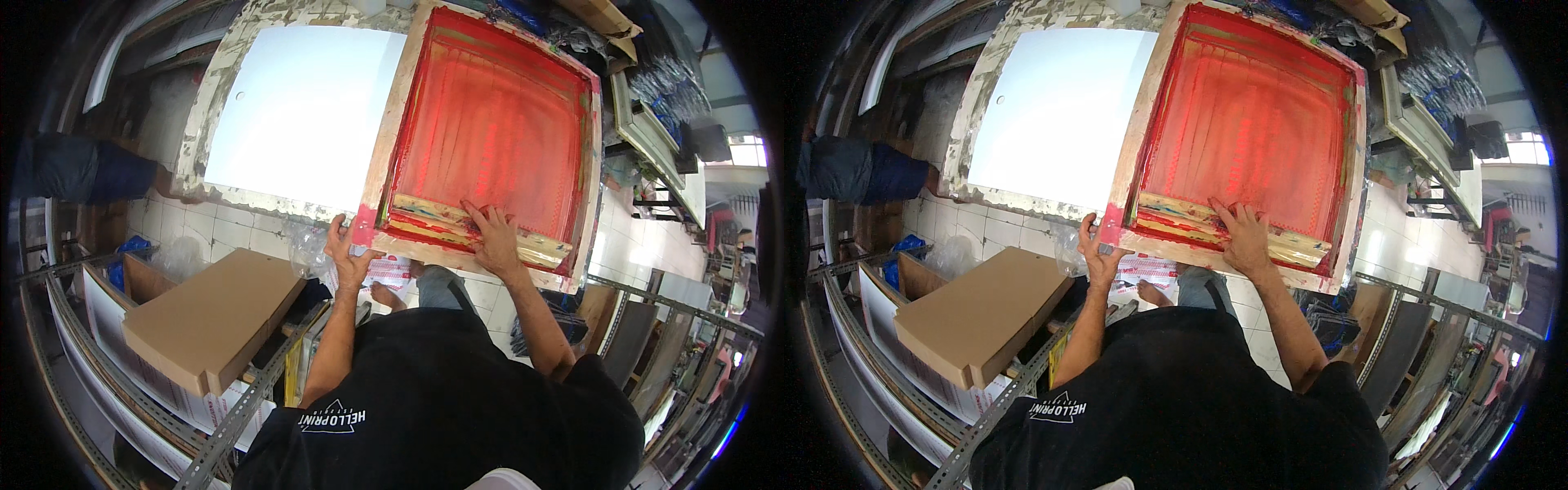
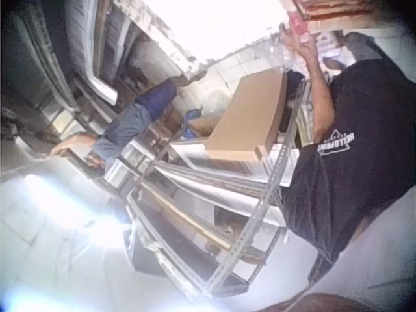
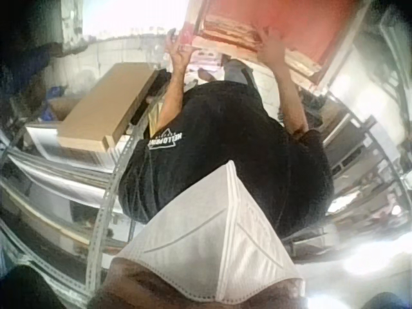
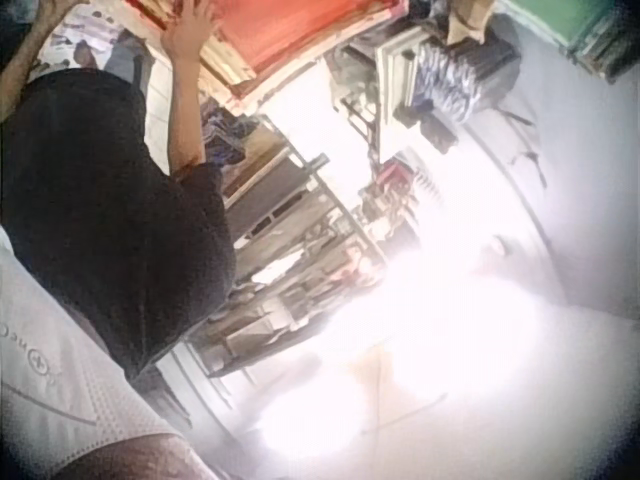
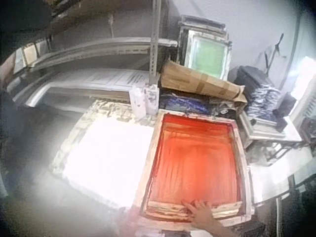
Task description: The person performs manual screen printing on flat white boards. They place a board on a table, position a red screen frame over it, and use a squeegee to pull red ink across the mesh. After printing, they lift the frame and remove the printed board, repeating the process with new boards.
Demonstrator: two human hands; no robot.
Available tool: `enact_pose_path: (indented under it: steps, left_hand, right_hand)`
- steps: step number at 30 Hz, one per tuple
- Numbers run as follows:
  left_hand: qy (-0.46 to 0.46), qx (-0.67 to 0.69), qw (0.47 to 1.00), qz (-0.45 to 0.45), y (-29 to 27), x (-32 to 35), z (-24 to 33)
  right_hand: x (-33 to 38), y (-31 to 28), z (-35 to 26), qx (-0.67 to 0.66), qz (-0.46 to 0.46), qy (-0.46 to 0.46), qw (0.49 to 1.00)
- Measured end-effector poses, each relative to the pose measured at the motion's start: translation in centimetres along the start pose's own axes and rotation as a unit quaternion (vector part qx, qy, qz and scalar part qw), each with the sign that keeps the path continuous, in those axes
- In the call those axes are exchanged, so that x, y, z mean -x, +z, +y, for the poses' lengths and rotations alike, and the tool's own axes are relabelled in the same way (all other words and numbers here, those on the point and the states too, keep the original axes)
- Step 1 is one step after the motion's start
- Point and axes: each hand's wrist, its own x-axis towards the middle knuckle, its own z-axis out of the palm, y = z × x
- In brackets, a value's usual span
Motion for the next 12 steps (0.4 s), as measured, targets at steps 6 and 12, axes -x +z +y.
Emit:
enact_pose_path:
  steps: [6, 12]
  left_hand:
    - [-0.002, -0.015, 1.0, 0.0, -0.3, -0.1, 0.4]
    - [-0.016, 0.002, 1.0, -0.01, 0.1, -0.3, -0.3]
  right_hand:
    - [-3.9, 1.0, 1.9, -0.007, 0.087, -0.001, 0.996]
    - [-14.8, -0.9, 8.8, -0.001, 0.167, -0.019, 0.986]
